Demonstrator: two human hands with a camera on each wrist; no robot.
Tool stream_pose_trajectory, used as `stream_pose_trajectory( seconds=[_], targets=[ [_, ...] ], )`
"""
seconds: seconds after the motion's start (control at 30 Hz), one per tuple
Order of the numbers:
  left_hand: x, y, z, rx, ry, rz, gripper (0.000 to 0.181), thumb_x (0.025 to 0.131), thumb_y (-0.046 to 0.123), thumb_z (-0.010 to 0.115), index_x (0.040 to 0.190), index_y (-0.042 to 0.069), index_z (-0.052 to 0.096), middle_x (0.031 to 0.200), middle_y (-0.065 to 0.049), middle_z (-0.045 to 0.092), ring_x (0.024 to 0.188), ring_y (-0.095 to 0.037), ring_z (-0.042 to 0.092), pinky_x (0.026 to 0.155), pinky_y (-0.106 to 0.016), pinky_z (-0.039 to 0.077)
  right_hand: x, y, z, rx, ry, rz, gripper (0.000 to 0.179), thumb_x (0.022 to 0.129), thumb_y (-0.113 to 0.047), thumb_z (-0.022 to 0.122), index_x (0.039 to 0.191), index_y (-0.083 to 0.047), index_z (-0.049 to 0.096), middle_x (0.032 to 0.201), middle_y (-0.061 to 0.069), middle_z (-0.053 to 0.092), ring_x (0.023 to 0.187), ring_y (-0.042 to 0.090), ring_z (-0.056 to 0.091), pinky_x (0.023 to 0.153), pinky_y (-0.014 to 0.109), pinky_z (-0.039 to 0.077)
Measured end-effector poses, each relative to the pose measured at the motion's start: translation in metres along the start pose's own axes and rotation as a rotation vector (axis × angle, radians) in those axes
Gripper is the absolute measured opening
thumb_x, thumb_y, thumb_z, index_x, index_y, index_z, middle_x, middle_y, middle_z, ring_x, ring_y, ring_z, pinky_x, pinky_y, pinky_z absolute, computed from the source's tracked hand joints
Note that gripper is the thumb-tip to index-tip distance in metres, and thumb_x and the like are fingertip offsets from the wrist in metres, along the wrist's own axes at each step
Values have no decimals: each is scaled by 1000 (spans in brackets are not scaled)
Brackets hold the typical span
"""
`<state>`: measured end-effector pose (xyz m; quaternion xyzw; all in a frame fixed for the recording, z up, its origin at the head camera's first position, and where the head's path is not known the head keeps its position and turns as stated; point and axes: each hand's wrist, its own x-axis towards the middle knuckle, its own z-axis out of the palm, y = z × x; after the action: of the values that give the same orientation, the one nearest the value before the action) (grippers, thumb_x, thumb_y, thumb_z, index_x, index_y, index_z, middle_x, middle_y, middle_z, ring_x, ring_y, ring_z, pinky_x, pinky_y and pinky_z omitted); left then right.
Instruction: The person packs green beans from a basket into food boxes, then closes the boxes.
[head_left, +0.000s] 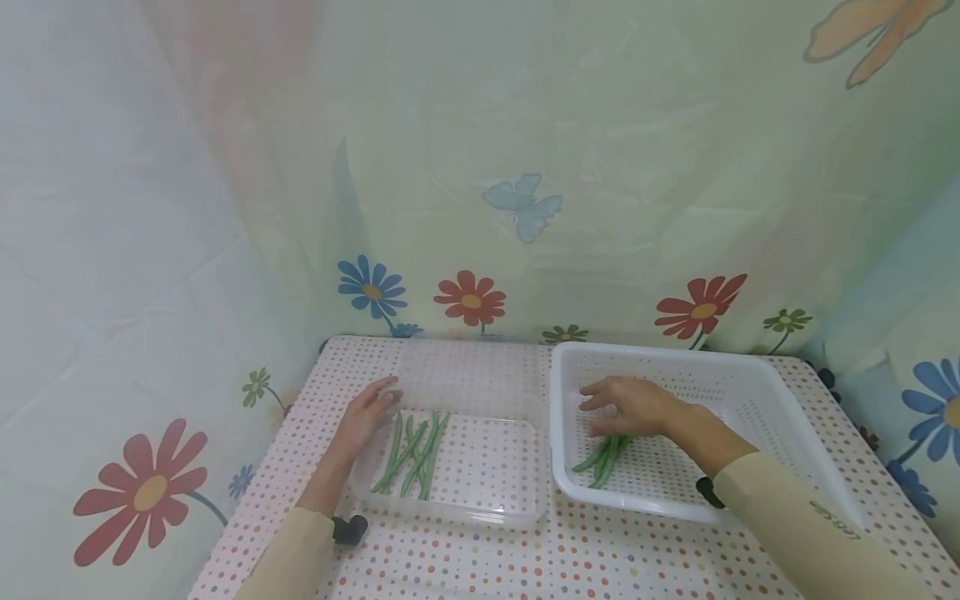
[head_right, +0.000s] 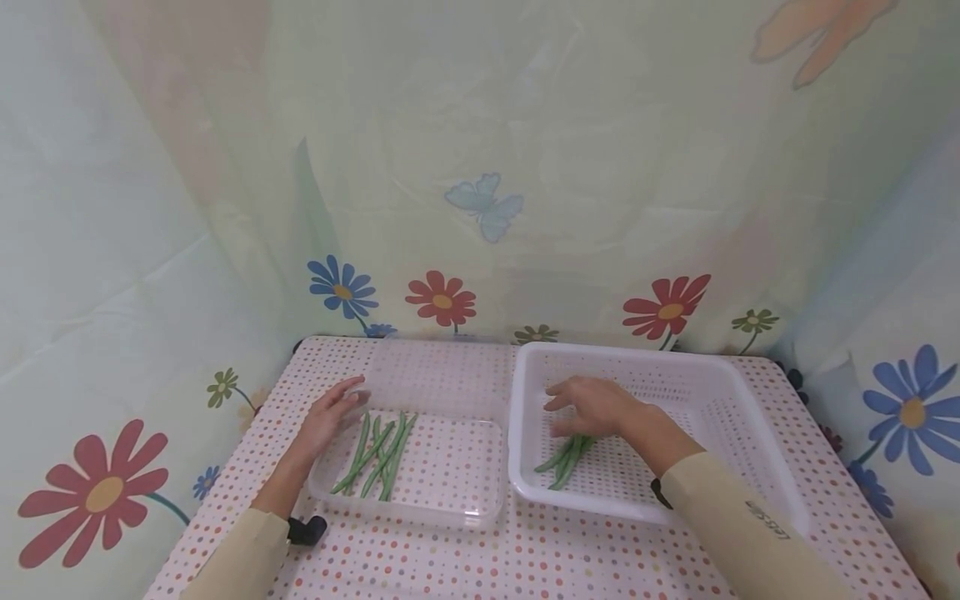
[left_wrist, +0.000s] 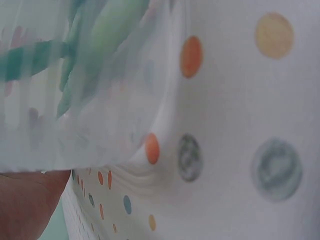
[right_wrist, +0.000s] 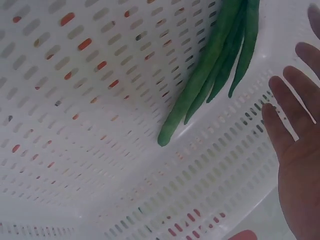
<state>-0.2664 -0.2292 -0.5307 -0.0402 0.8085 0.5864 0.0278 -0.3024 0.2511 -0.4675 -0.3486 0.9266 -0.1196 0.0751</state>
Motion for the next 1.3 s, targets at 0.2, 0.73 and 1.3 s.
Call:
stream_pose_trajectory(
  seconds=[0.2, 0.73, 1.3],
  targets=[
    [0, 0, 0, -1, -2, 2, 39, 110, 41, 48, 148, 35, 54, 151, -2, 60, 154, -28, 40, 128, -57, 28, -1, 5, 4, 11, -69, 51, 30, 88, -32, 83, 114, -17, 81, 132, 11, 72, 127, 41, 64, 106, 63, 52],
    [-2, 1, 0, -1, -2, 0, 41, 110, 41, 47, 150, 34, 53, 153, -3, 59, 154, -29, 39, 128, -57, 27, -3, 1, 5, 118, -216, 162, 25, 76, -27, 93, 98, -21, 83, 128, 9, 69, 116, 31, 66, 104, 54, 55],
    [0, 1, 2, 17, 12, -8, 42, 109, 41, 47, 151, 33, 52, 152, -2, 59, 154, -31, 38, 129, -59, 22, -3, 0, 8, 228, -263, 166, 25, 71, -18, 96, 90, -20, 80, 93, -9, 68, 84, 10, 61, 79, 30, 56]
  ],
)
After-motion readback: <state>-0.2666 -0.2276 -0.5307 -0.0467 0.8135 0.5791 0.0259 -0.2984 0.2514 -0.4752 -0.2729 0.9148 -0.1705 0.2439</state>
